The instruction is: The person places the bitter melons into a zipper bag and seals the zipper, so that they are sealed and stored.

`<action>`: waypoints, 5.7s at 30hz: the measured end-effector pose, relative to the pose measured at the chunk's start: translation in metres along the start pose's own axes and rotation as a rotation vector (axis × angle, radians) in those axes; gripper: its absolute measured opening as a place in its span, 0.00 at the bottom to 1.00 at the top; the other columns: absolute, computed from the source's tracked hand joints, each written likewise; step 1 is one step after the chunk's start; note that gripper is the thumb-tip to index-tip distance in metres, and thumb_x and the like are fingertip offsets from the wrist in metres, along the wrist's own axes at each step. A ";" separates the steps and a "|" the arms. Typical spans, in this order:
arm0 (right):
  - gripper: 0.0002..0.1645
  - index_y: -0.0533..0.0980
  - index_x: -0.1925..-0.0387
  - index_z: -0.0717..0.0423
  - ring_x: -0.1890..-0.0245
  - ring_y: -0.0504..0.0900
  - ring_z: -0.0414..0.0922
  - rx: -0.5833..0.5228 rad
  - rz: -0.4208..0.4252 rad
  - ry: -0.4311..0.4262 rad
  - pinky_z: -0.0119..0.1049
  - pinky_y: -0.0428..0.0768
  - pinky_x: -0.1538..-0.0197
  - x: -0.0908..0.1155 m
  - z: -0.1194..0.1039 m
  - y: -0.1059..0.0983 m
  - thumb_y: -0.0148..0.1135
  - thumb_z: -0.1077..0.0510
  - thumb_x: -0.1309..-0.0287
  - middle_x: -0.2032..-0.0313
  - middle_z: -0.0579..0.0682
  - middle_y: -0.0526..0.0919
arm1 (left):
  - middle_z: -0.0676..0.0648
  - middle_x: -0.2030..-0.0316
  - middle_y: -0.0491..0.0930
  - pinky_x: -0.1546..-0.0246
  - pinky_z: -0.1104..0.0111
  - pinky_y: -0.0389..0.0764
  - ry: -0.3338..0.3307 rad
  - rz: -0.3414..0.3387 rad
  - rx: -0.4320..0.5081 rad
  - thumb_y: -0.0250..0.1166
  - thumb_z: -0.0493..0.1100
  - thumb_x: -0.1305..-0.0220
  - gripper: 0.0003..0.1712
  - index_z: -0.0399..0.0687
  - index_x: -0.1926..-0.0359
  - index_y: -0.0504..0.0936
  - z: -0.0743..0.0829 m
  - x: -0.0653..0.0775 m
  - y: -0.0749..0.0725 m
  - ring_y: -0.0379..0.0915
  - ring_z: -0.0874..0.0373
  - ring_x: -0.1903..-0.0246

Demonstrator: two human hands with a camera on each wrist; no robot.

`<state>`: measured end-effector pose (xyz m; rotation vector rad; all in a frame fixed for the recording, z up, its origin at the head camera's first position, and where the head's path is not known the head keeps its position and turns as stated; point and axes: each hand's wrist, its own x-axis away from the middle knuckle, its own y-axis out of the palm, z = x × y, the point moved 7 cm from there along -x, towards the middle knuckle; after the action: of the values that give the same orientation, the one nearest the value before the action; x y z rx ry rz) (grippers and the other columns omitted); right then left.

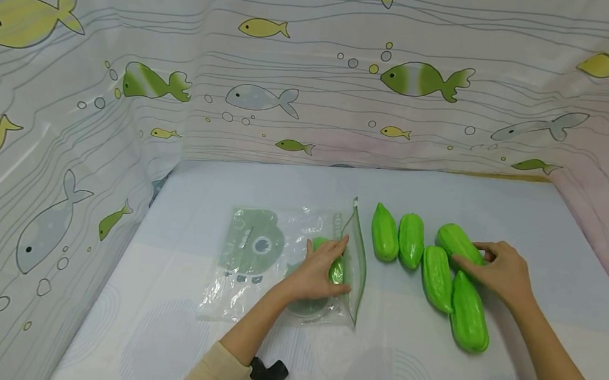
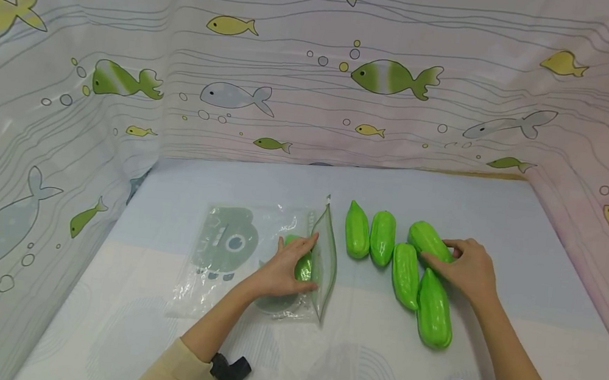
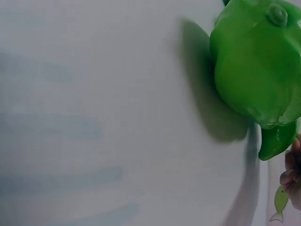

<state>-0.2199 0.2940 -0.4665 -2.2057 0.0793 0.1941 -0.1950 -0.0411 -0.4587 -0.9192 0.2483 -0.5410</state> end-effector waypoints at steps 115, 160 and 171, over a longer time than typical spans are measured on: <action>0.30 0.80 0.57 0.67 0.65 0.80 0.50 -0.171 -0.021 -0.213 0.45 0.79 0.63 0.014 -0.161 0.076 0.79 0.53 0.60 0.62 0.57 0.83 | 0.43 0.47 0.70 0.35 0.36 0.38 0.044 0.076 0.046 0.75 0.46 0.48 0.57 0.35 0.27 0.50 0.008 0.008 -0.017 0.60 0.50 0.39; 0.38 0.72 0.45 0.74 0.50 0.79 0.59 -0.456 -0.266 -0.303 0.36 0.82 0.54 0.019 -0.176 0.131 0.74 0.76 0.64 0.50 0.64 0.79 | 0.42 0.43 0.67 0.34 0.38 0.42 0.083 0.082 0.099 0.75 0.47 0.48 0.56 0.37 0.26 0.51 0.010 0.006 -0.016 0.59 0.48 0.38; 0.53 0.64 0.35 0.70 0.47 0.77 0.57 -0.466 -0.214 -0.419 0.40 0.82 0.54 0.023 -0.182 0.123 0.78 0.73 0.66 0.47 0.63 0.76 | 0.42 0.44 0.67 0.34 0.38 0.41 0.092 0.076 0.106 0.75 0.47 0.47 0.57 0.35 0.26 0.50 0.010 0.007 -0.015 0.60 0.48 0.39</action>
<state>-0.1931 0.0748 -0.4606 -2.5591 -0.4753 0.5980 -0.1901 -0.0456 -0.4407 -0.7798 0.3336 -0.5218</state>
